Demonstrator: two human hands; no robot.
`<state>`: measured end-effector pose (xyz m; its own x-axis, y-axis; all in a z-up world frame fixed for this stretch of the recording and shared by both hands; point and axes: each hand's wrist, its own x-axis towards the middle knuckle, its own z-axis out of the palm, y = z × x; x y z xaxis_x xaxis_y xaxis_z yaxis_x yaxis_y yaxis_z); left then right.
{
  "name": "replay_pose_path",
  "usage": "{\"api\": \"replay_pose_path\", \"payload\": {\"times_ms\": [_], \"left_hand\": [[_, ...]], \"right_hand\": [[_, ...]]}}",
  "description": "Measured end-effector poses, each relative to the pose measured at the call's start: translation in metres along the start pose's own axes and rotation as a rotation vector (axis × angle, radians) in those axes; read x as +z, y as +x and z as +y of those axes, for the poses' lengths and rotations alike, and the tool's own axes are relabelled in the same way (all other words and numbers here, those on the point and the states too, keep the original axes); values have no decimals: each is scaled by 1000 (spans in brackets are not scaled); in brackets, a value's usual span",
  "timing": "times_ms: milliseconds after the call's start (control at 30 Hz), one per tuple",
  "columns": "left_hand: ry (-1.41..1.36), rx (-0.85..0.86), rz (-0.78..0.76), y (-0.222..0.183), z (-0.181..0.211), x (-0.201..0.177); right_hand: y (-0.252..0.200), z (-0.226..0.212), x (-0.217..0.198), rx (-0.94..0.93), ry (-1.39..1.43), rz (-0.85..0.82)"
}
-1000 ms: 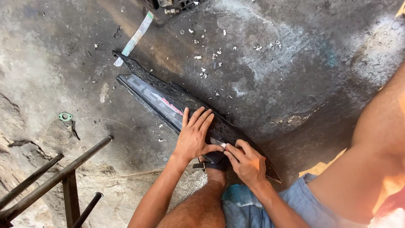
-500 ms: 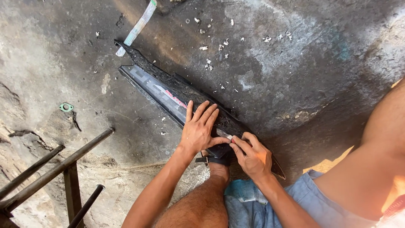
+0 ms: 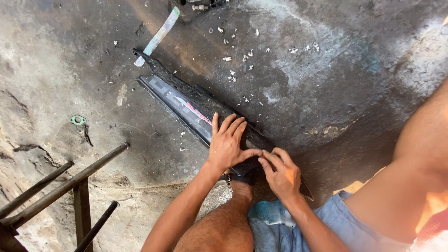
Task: Scraping off a sticker or protective film from a black motorcycle plastic body part using a small blade.
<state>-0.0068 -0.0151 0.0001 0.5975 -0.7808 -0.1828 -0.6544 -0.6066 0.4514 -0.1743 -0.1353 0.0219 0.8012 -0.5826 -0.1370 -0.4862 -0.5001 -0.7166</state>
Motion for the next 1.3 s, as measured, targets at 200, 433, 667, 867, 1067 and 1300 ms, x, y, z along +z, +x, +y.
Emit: {"api": "replay_pose_path", "payload": {"times_ms": [200, 433, 667, 867, 1067, 1300], "left_hand": [[-66, 157, -154, 1, -11, -25], [-99, 187, -182, 3, -16, -29], [-75, 122, -250, 5, -12, -35], [-69, 49, -278, 6, -8, -30], [-53, 23, -259, 8, -4, -32], [-35, 33, -253, 5, -5, -30]], "right_hand": [[-2, 1, 2, -105, -20, 8], [-4, 2, 9, -83, 20, 32], [-1, -9, 8, -97, -68, 16], [-8, 2, 13, -116, -130, 14], [-6, 5, 11, -147, -123, 43], [-7, 2, 8, -138, -120, 50]]}}
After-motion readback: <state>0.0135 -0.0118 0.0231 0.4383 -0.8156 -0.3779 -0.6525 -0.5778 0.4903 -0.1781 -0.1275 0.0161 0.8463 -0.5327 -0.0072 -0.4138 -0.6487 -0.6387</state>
